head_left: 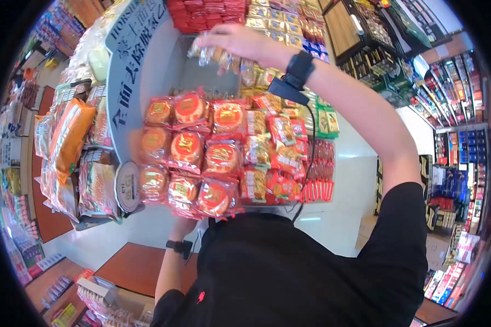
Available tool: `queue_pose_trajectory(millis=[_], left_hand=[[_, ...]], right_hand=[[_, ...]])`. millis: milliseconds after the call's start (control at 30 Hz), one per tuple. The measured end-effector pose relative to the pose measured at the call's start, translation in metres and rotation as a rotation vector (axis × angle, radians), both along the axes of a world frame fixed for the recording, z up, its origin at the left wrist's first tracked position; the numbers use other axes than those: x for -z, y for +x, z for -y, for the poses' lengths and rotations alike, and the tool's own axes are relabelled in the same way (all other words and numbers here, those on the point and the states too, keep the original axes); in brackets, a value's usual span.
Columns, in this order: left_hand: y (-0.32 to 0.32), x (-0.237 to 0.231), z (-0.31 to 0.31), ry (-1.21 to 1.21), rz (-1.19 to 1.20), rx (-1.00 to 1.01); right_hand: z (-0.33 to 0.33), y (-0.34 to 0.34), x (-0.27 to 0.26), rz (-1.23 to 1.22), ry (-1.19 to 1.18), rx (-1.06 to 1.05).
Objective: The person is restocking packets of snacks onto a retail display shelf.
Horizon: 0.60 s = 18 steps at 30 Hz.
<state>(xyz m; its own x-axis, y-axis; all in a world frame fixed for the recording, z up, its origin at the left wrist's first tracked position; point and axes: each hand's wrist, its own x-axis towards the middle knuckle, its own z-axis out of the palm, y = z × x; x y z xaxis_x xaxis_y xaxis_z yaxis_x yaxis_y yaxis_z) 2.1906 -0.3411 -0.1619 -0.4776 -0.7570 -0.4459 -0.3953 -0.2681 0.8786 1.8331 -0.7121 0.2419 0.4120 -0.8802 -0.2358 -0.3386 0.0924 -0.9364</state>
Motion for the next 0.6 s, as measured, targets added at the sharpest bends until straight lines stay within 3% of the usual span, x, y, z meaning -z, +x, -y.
queue_pose_trajectory(millis=[100,233,300,367,467,567,600], left_hand=[[0.023,-0.003,-0.021,-0.14,0.249,0.074],[0.031,-0.02,-0.069,0.232,0.335,-0.248],[0.039,-0.011,-0.102,0.241,0.292,-0.281],[0.035,-0.009,-0.141,-0.013,0.432,-0.169],[0.016,-0.016,-0.165,0.561,0.298,-0.578],[0.008,0.005,-0.198,0.558,0.362,-0.486],[-0.006,-0.022,-0.175,0.657,0.539,-0.41]], right_hand=[[0.032,0.017,0.045,-0.041,0.102,-0.002],[0.09,0.033,0.144,-0.164,-0.03,0.063],[0.112,0.039,0.179,-0.261,-0.079,0.011],[0.131,0.044,0.199,-0.397,-0.085,-0.057],[0.135,0.054,0.194,-0.555,0.038,-0.237],[0.151,0.07,0.25,-0.757,-0.466,-0.312],[0.156,0.076,0.26,-0.729,-0.52,-0.319]])
